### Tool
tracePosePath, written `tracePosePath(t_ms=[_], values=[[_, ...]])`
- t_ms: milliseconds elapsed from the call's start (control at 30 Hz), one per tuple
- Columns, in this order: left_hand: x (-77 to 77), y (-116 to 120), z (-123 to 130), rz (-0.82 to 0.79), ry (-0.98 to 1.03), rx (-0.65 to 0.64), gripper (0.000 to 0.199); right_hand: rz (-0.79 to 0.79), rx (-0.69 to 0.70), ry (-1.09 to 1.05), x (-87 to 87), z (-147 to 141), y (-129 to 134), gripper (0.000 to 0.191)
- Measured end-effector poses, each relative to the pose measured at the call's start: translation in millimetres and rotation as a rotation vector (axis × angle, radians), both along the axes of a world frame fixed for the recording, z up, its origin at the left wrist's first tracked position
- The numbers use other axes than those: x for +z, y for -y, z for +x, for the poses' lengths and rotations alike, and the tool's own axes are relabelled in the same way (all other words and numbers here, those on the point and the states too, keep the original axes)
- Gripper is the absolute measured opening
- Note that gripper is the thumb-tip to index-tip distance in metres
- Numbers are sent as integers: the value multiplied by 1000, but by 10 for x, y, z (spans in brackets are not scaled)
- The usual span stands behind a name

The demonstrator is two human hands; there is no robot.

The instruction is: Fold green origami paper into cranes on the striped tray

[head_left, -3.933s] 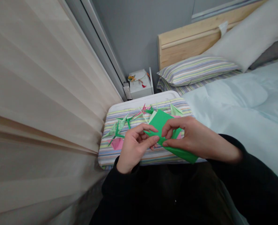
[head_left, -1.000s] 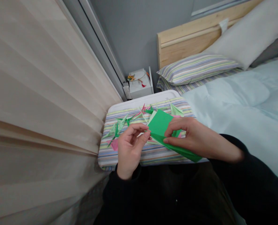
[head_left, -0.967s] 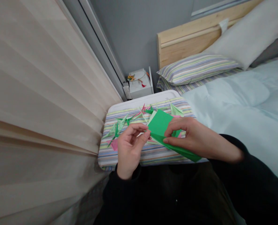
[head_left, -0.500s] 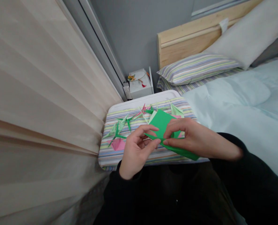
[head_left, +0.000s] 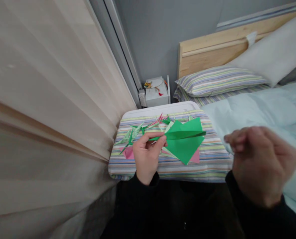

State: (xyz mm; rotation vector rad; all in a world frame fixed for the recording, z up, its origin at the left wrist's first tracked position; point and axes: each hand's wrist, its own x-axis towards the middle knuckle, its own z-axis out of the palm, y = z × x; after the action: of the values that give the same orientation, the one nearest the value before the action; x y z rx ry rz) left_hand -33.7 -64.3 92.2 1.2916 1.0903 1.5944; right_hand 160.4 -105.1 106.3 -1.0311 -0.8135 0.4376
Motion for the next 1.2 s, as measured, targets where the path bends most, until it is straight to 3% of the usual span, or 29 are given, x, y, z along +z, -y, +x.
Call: tracePosePath(t_ms=[100,133,200,433,667,800,1000,1200], values=[[-32,12,96,43,60,56,9,-207,475,-280,-355,-302,66,32],[-28,28,132,48,55,50,8,-264,589,-335,-432,-409,60,23],[-6,67,192,55,18,19,6,-294,728,-484,-476,-585,19,27],[41,125,226,57,-32,-60,6,-271,675,-742,-193,-706,-128,39],[-11,129,195,56,-118,-142,16,-276,623,-738,-252,-677,-157,36],[-16,141,179,49,-200,-117,14,-274,600,-759,-258,-686,-150,32],[21,162,164,160,-301,-83,18,-193,590,-752,-258,-695,-113,26],[55,191,149,210,-300,-90,21,-161,566,-685,-241,-696,-72,23]])
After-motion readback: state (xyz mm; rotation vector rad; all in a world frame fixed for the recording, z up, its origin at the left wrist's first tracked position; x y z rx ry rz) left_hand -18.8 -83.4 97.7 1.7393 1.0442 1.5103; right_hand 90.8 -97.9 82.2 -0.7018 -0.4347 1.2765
